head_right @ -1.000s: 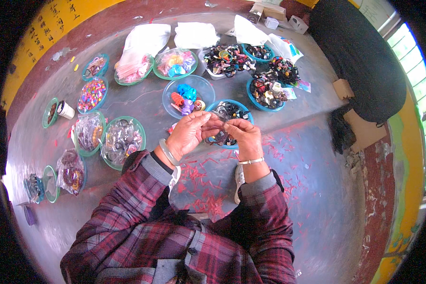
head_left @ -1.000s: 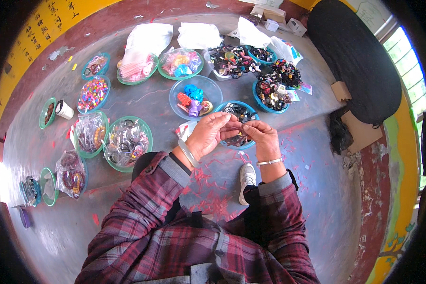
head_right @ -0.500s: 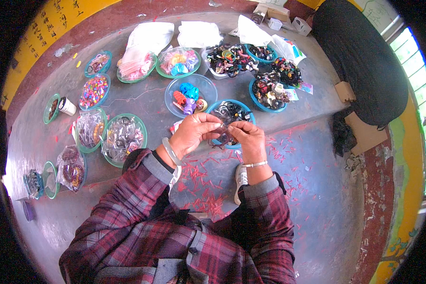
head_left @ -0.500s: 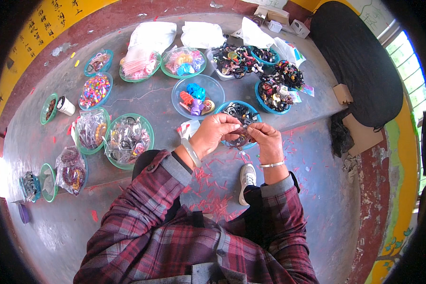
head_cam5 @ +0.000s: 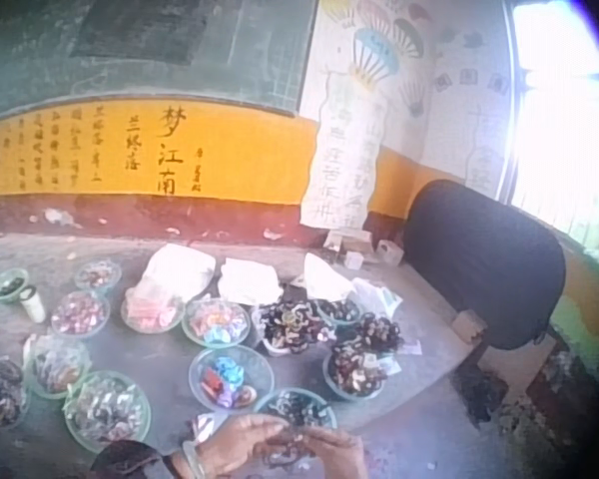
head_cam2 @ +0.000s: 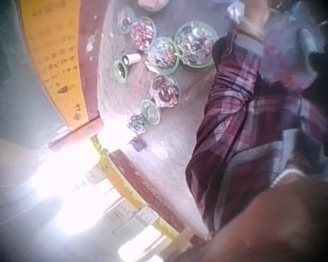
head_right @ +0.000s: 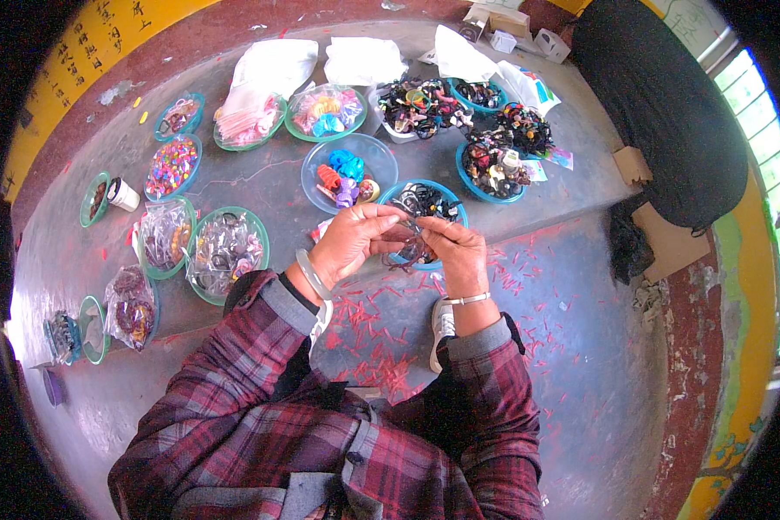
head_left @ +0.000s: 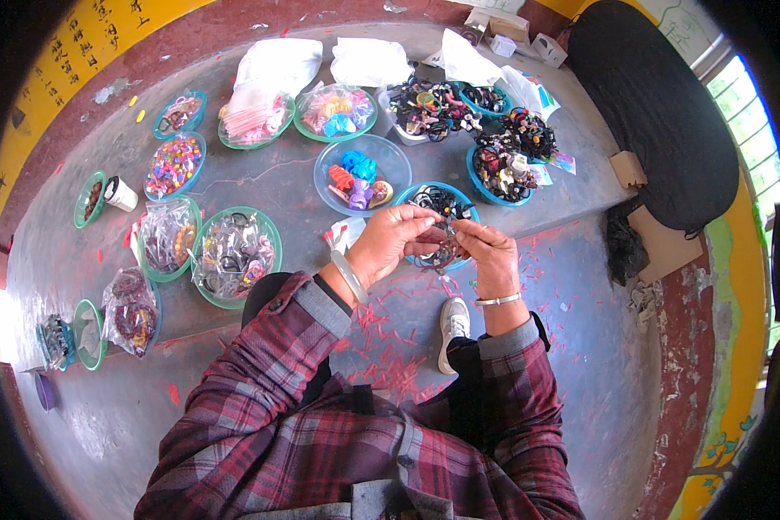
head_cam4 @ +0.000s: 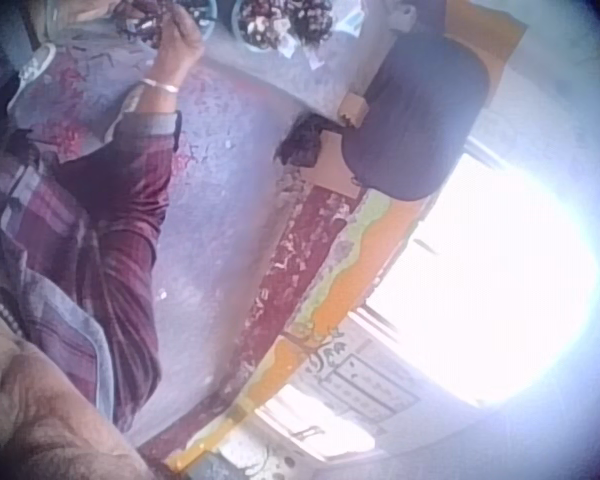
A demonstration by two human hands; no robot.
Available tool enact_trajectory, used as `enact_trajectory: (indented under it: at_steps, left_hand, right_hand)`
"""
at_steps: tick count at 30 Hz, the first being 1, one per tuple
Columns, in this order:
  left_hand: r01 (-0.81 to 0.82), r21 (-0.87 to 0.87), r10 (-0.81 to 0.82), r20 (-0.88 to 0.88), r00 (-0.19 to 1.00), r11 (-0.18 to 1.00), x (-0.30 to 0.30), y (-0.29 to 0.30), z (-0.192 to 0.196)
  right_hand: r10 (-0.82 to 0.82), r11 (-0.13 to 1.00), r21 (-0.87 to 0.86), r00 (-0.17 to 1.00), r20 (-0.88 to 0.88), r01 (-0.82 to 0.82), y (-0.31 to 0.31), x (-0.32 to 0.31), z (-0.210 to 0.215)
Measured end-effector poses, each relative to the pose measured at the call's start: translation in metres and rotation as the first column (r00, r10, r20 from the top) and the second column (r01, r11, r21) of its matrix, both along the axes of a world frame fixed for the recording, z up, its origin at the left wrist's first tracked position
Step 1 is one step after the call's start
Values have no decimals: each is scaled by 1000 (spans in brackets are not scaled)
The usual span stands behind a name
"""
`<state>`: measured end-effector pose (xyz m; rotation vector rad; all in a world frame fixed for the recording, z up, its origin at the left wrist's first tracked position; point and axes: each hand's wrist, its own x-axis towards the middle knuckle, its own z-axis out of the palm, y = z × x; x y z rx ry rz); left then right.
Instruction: The person sits on the floor and sorts small colorful craft items from blue bowls into small clear plastic bags. They pick up items, place them into the bags, and seal them one by one.
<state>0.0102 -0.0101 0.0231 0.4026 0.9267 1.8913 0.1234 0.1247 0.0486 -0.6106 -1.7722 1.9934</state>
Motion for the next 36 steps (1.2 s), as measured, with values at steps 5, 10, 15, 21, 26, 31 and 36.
enact_trajectory:
  at_steps: [5,10,15,21,26,31,36]
  left_hand:
    - [28,14,-29,39,999,1000,-2,-1,1]
    - [43,57,-49,93,994,997,-4,-4,0]
    - [85,168,-108,136,985,982,-8,-5,-1]
    - [73,17,-74,58,996,997,-6,1,2]
    - [-137,-55,139,34,990,989,-7,-3,-6]
    - [-191,-60,194,54,979,980,-12,-6,-14]
    - [-136,-67,141,76,987,988,-7,-2,-5]
  right_hand:
    - [12,1000,15,999,-39,-11,0,1,-1]
    - [42,998,56,996,-75,-38,-1,0,-2]
    - [60,991,122,992,-111,-47,6,0,-10]
    - [135,931,349,989,-63,-105,9,2,-9]
    - [95,818,575,983,-159,14,-18,15,42]
    - [883,34,930,446,144,-367,-111,84,177]
    - [922,66,907,374,104,-415,-110,99,168]
